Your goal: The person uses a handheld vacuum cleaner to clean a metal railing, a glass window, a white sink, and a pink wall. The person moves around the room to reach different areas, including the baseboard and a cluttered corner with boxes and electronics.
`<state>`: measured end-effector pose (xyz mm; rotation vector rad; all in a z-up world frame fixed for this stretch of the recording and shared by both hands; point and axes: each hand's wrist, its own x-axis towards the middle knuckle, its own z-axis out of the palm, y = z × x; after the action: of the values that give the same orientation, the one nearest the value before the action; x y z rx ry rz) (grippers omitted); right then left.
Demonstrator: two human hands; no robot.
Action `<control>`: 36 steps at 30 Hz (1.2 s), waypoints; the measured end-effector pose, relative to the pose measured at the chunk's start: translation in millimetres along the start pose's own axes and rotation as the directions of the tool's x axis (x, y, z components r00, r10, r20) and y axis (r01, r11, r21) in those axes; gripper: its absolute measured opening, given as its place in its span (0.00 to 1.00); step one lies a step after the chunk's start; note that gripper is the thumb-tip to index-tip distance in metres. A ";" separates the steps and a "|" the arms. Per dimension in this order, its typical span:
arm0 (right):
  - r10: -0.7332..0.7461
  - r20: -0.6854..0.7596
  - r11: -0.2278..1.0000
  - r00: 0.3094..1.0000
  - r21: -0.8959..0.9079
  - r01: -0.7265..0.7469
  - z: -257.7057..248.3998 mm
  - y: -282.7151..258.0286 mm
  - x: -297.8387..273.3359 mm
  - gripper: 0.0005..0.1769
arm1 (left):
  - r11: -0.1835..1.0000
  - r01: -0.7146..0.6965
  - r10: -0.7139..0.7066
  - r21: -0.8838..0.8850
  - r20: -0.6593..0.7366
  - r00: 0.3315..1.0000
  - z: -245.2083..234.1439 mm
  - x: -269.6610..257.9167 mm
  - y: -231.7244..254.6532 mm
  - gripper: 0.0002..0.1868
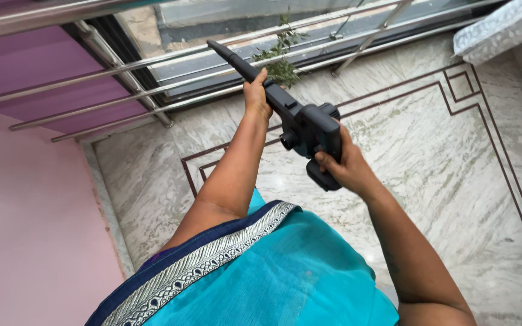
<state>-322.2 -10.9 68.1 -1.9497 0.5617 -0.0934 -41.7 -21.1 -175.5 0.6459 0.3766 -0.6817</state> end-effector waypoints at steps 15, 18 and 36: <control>-0.111 0.017 0.905 0.994 -0.411 0.108 -47.8 -2.6 -0.9 0.54 | 0.943 -0.073 0.102 0.324 -0.075 0.992 34.0 52.7 -28.0 0.58; -0.225 -0.044 0.932 0.973 -0.300 0.202 -58.5 6.6 -11.5 0.51 | 0.939 -0.078 0.122 0.336 -0.111 0.986 41.2 52.2 -55.9 0.60; -0.252 -0.171 0.831 0.953 -0.542 0.122 -99.2 -45.6 -25.5 0.41 | 0.969 0.140 -0.118 0.206 -0.115 0.986 81.3 28.2 -135.7 0.38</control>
<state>-360.1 -68.4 156.6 -2.5571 0.5889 -0.3312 -104.8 -168.4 -187.1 0.8683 0.4468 -0.8223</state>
